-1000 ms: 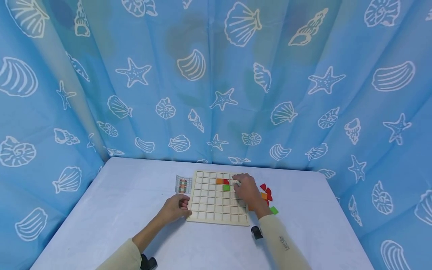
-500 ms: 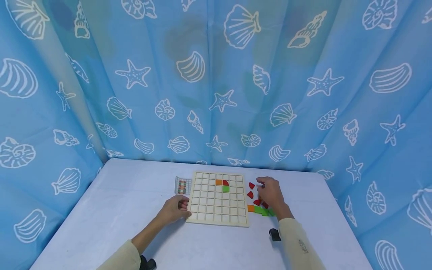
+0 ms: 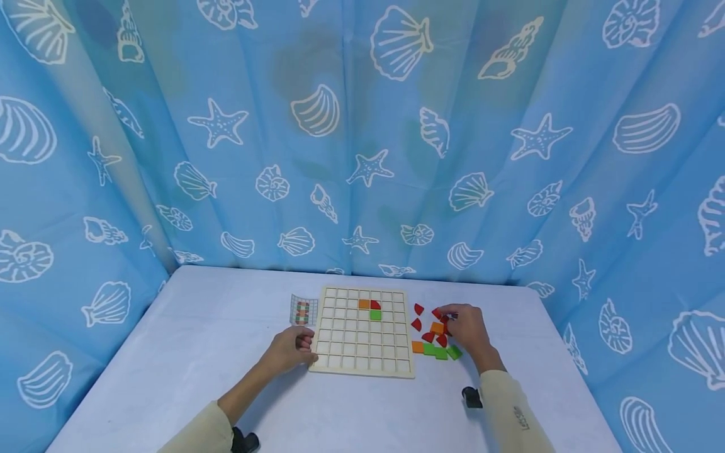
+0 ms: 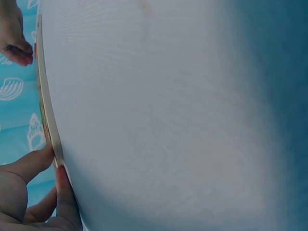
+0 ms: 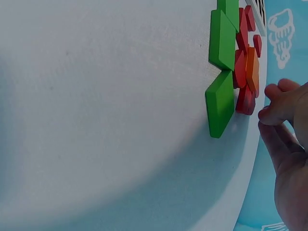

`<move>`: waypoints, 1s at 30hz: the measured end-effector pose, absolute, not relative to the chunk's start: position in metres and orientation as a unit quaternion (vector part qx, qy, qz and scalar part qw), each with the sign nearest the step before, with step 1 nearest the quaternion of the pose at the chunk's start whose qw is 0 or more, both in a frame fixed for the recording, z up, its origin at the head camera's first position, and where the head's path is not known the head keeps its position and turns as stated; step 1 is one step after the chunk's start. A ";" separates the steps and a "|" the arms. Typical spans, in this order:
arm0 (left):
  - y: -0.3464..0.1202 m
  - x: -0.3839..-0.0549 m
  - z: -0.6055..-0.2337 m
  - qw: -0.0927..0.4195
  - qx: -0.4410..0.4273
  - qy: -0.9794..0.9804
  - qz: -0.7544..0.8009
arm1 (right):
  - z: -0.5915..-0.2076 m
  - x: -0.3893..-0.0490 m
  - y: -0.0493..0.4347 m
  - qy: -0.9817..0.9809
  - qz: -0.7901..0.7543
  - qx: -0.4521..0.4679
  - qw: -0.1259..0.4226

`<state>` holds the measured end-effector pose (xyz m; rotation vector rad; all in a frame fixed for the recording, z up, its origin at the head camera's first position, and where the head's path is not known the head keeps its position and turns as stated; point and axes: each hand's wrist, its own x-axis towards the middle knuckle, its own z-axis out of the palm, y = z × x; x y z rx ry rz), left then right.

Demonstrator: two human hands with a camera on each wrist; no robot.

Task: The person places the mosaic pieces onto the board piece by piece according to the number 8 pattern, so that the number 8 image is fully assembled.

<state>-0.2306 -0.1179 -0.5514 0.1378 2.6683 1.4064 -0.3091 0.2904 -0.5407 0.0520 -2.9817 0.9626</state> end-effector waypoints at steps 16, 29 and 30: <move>-0.119 -0.233 -0.554 0.067 0.037 0.881 0.467 | -0.545 -0.324 0.277 -0.947 0.319 0.003 -0.029; -0.121 -0.232 -0.553 0.059 0.047 0.882 0.466 | -0.551 -0.330 0.272 -0.966 0.254 0.032 -0.039; -0.121 -0.232 -0.553 0.058 0.048 0.882 0.466 | -0.550 -0.330 0.271 -0.967 0.248 0.032 -0.040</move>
